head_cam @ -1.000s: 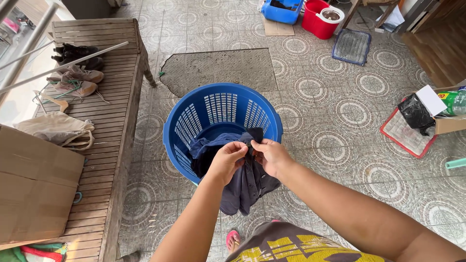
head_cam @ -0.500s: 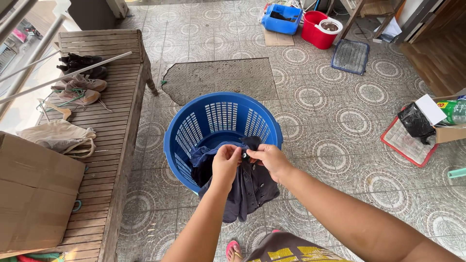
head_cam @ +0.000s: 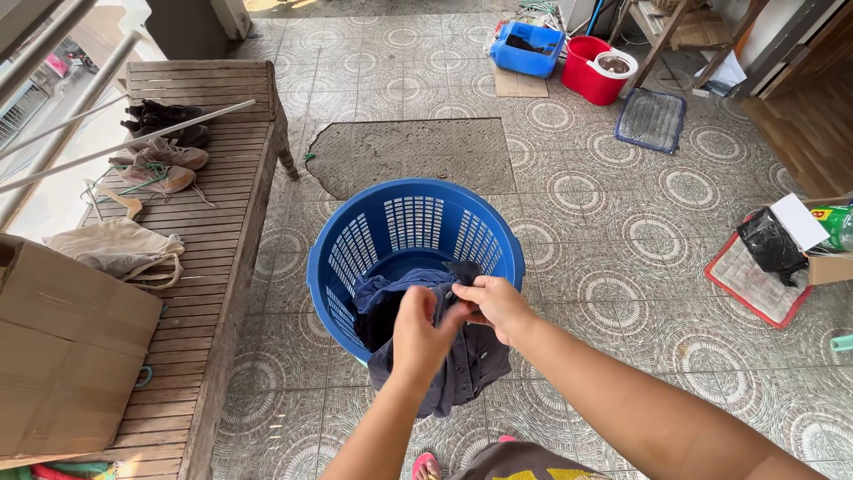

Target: The person takes a dark shirt from a blue laundry basket, buttons it, places it on a hanger, and hangs it on a clothesline. They then take a blue shirt, place it on a hanger, and hang it on the same line. Finally, they fold a pair of dark shorts and place them back in the basket.

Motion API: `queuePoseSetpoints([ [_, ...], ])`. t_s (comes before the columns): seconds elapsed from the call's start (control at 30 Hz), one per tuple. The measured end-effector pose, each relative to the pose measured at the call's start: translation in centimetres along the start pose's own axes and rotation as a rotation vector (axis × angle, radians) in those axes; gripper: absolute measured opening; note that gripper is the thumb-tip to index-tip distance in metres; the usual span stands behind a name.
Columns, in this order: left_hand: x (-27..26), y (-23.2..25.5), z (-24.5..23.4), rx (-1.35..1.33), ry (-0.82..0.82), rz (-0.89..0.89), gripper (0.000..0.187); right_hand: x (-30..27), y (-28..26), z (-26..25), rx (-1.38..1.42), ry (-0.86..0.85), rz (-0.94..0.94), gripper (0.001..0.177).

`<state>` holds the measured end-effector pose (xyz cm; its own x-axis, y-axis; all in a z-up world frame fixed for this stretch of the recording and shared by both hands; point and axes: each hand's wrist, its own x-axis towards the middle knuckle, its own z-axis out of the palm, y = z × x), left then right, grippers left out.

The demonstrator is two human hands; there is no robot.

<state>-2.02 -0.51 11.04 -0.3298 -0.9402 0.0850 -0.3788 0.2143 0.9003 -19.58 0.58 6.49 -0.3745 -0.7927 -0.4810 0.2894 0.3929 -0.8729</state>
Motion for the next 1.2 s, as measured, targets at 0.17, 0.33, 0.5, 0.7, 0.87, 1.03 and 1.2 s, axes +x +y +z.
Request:
queuePoseSetpoints([
  [0.17, -0.6, -1.7, 2.1, 0.2, -0.01, 0.014, 0.045, -1.5, -1.3, 1.2, -0.191, -0.011, -0.112, 0.021],
  [0.33, 2.3, -7.4, 5.0, -0.04, -0.111, -0.305, 0.027, -0.8, -0.7, 1.5, -0.278, -0.068, -0.206, 0.02],
  [0.5, 2.1, -9.4, 4.6, -0.877, -0.003, -0.781, 0.031, 3.9, 6.4, -3.1, -0.528, 0.013, -0.284, 0.033],
  [0.7, 0.6, -5.6, 2.0, -0.883, -0.061, -0.79, 0.058, 4.2, 10.3, -2.4, -0.69, 0.018, -0.21, 0.025],
  [0.87, 0.4, -8.3, 2.5, -0.826, -0.093, -0.764, 0.049, 3.6, 9.0, -1.5, -0.644, 0.03, -0.172, 0.01],
  [1.03, 0.3, -10.4, 3.4, -0.575, -0.127, -0.715, 0.061, 1.3, 6.1, -2.1, -0.516, 0.074, -0.125, 0.005],
  [1.2, 0.3, -14.9, 6.0, -0.299, -0.172, -0.557, 0.073, -1.9, 4.4, -1.6, -0.873, 0.064, -0.364, 0.006],
])
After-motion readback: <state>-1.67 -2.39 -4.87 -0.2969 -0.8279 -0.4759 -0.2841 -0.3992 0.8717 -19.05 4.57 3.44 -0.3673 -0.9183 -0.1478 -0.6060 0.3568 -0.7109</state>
